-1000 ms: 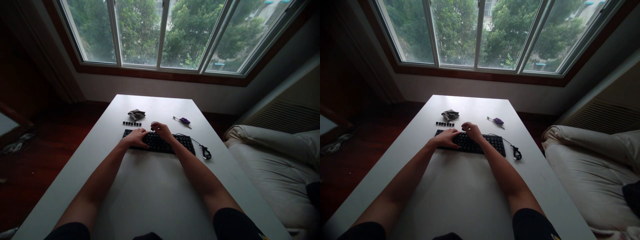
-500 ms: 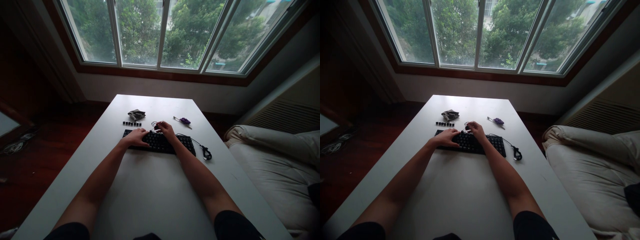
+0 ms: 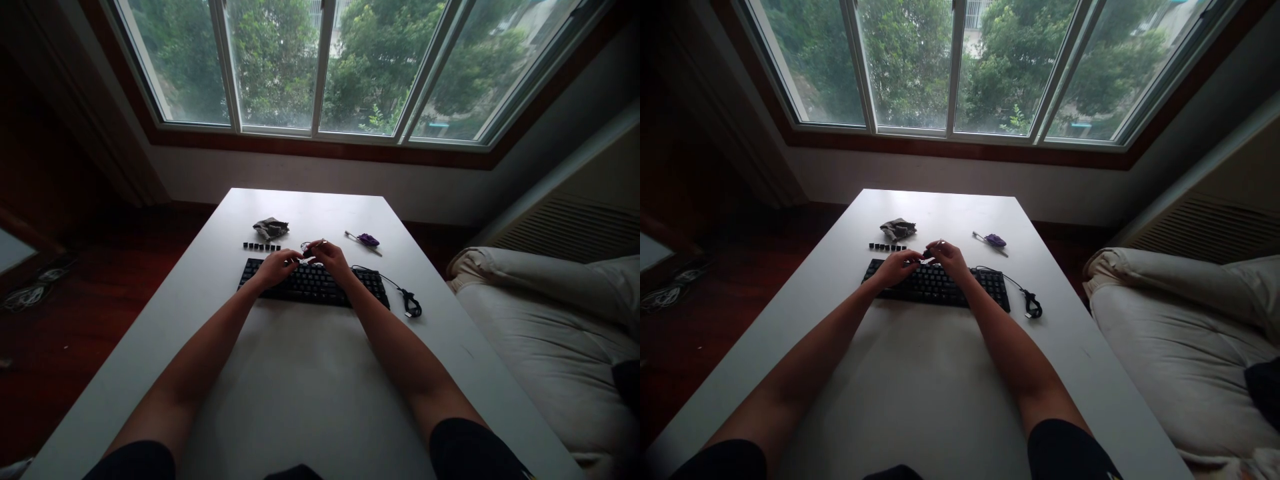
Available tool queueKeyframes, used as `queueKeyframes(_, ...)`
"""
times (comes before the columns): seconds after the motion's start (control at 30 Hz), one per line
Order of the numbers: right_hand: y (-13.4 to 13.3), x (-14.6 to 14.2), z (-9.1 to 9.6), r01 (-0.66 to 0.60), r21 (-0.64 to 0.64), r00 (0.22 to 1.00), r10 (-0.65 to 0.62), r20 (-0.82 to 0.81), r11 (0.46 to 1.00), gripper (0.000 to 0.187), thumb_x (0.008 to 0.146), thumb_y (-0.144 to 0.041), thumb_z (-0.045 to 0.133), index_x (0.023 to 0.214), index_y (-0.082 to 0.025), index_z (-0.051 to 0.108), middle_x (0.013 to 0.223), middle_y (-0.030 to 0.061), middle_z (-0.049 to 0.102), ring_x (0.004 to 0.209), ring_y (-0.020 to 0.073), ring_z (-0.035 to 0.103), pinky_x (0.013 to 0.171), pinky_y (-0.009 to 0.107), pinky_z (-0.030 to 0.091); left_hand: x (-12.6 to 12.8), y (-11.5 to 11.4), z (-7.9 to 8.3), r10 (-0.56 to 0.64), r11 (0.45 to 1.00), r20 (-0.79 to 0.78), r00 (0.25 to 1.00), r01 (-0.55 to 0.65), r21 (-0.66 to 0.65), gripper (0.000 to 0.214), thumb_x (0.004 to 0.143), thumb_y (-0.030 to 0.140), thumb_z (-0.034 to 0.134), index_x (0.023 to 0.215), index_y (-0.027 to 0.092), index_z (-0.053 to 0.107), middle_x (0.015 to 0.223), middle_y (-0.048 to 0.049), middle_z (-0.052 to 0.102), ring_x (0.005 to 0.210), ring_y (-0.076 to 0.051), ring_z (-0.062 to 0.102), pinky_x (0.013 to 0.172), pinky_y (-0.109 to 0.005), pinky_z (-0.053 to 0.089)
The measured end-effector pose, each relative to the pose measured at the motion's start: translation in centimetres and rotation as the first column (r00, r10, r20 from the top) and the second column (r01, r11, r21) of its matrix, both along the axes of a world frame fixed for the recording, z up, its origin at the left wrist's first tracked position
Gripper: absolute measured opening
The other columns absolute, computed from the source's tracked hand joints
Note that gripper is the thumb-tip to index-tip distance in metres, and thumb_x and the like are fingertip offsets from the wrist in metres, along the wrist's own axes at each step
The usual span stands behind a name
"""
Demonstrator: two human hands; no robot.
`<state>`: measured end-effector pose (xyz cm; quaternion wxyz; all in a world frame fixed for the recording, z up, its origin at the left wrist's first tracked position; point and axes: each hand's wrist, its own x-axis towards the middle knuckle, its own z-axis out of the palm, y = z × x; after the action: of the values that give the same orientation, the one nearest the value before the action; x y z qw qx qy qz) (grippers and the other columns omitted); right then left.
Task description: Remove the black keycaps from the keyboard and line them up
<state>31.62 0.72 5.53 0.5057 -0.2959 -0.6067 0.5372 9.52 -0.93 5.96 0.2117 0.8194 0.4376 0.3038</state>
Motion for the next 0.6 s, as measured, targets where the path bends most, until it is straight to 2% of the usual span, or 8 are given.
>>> queueKeyframes(0.2,-0.2,0.0,0.5,-0.043,0.022,0.999,0.043,0.013,0.999,0.038,0.084,-0.053,0.075,0.103,-0.021,0.071,0.100,0.0073,0.074,0.091,0.0224,0.073,0.079,0.039,0.063,0.1,0.0,0.1,0.006,0.996,0.006,1.000,-0.006,-0.090,0.030,0.094,0.034,0.056,0.113,0.025,0.077,0.111,-0.0043,0.076,0.093,-0.022,0.068,0.087,-0.034,0.053)
queueKeyframes(0.3,-0.2,0.3,0.8,-0.029,0.010,1.000,0.029,0.011,1.000,0.039,0.082,-0.054,0.077,0.103,-0.021,0.070,0.097,0.0064,0.074,0.088,0.0221,0.072,0.078,0.039,0.063,0.0,0.1,0.1,-0.033,0.985,0.089,0.995,0.048,-0.168,0.035,0.094,0.041,0.055,0.115,0.023,0.076,0.110,-0.0045,0.076,0.096,-0.023,0.068,0.089,-0.033,0.053)
queueKeyframes(0.4,-0.3,0.6,1.2,-0.020,0.012,1.000,0.020,-0.007,1.000,0.039,0.082,-0.054,0.077,0.103,-0.021,0.070,0.099,0.0065,0.074,0.089,0.0218,0.072,0.079,0.039,0.063,0.0,0.3,0.1,-0.044,0.962,0.209,0.977,0.098,-0.256,0.043,0.097,0.046,0.048,0.118,0.020,0.074,0.101,-0.0049,0.076,0.090,-0.021,0.069,0.087,-0.033,0.054)
queueKeyframes(0.5,-0.4,0.9,1.4,-0.038,0.010,0.999,0.038,-0.016,0.999,0.039,0.083,-0.054,0.076,0.102,-0.021,0.070,0.100,0.0071,0.074,0.090,0.0219,0.072,0.079,0.038,0.063,0.1,0.6,0.0,-0.035,0.946,0.277,0.960,0.121,-0.301,0.043,0.098,0.044,0.046,0.120,0.019,0.072,0.098,-0.0050,0.076,0.086,-0.019,0.068,0.086,-0.033,0.055)
queueKeyframes(0.6,-0.4,1.0,1.5,-0.075,0.004,0.997,0.075,-0.008,0.997,0.038,0.084,-0.053,0.076,0.102,-0.020,0.071,0.097,0.0075,0.074,0.089,0.0223,0.072,0.078,0.039,0.063,-0.1,1.0,-0.4,-0.003,0.955,0.277,0.961,0.085,-0.286,0.038,0.095,0.039,0.050,0.118,0.019,0.073,0.100,-0.0055,0.076,0.089,-0.020,0.069,0.087,-0.033,0.056)
